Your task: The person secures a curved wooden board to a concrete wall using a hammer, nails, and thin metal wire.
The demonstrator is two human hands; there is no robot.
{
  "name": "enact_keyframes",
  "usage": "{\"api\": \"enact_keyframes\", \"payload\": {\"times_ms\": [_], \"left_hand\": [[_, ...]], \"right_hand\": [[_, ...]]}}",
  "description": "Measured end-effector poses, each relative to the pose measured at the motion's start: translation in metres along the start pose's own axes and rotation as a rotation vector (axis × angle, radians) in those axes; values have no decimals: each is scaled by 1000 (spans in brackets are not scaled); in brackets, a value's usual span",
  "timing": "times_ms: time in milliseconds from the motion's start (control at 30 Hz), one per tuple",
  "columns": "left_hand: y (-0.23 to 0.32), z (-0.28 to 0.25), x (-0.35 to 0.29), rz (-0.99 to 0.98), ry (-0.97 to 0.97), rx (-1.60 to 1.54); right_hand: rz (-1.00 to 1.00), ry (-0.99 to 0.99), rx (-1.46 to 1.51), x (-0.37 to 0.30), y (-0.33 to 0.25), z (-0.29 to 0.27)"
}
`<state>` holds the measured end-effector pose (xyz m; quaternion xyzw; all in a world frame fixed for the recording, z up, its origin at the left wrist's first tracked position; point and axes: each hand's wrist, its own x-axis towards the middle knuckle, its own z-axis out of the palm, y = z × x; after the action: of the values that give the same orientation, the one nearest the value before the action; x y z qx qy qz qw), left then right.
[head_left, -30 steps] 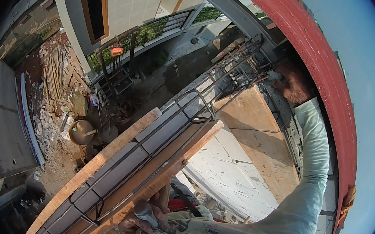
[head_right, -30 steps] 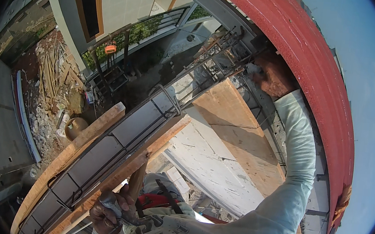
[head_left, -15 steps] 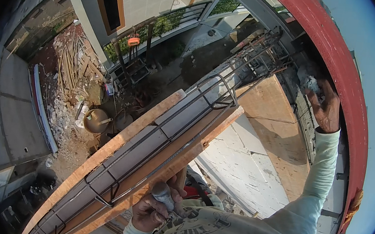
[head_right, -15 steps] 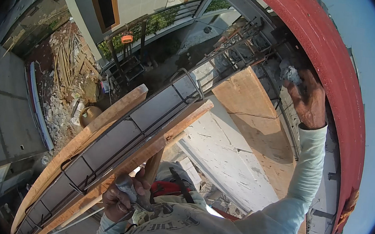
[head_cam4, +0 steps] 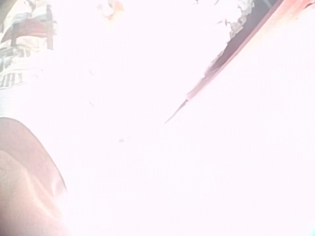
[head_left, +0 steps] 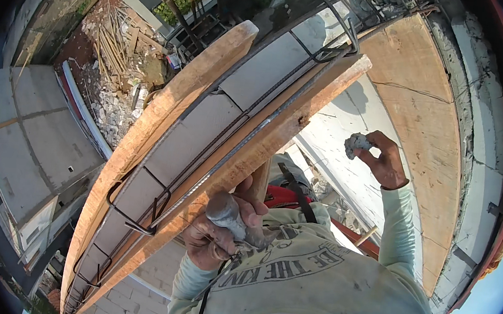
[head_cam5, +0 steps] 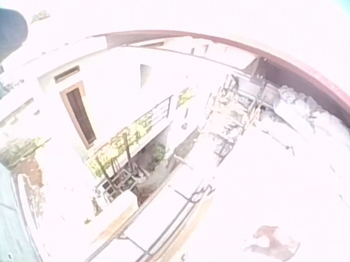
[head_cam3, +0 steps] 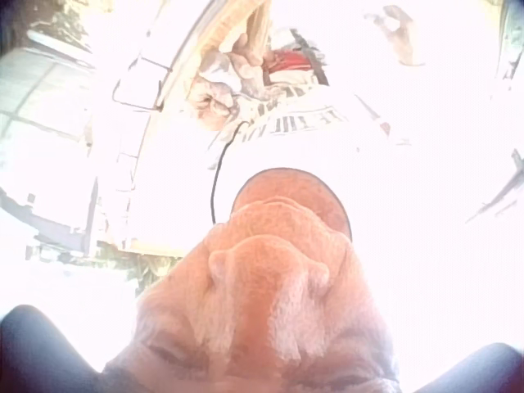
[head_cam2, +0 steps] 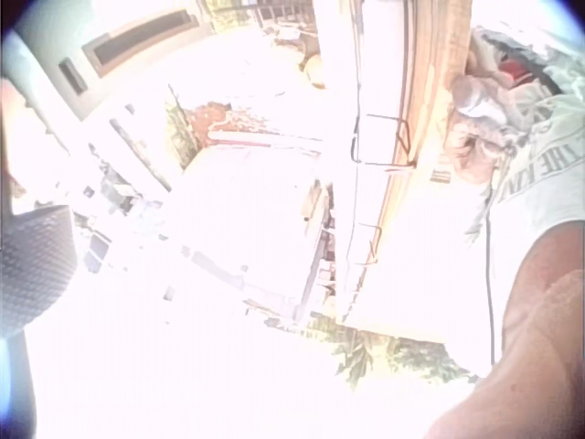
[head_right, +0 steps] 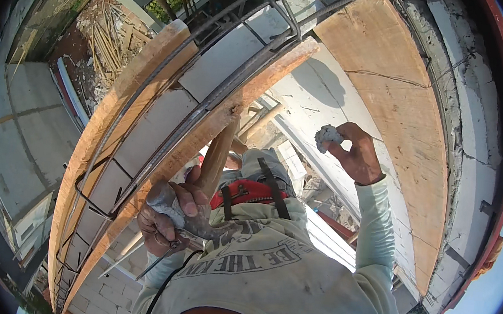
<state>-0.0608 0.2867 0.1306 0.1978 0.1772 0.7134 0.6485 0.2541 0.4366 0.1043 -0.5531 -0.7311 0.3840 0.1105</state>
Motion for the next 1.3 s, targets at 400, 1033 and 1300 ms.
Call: {"api": "enact_keyframes", "payload": {"times_ms": [400, 1033, 1300], "left_hand": [[1, 12, -8, 32, 146, 207], [3, 4, 2, 65, -139, 35], [17, 20, -11, -139, 179, 172]], "right_hand": [[540, -278, -555, -57, 215, 131], [-368, -127, -121, 32, -179, -118], [-584, 237, -299, 101, -231, -112]]}}
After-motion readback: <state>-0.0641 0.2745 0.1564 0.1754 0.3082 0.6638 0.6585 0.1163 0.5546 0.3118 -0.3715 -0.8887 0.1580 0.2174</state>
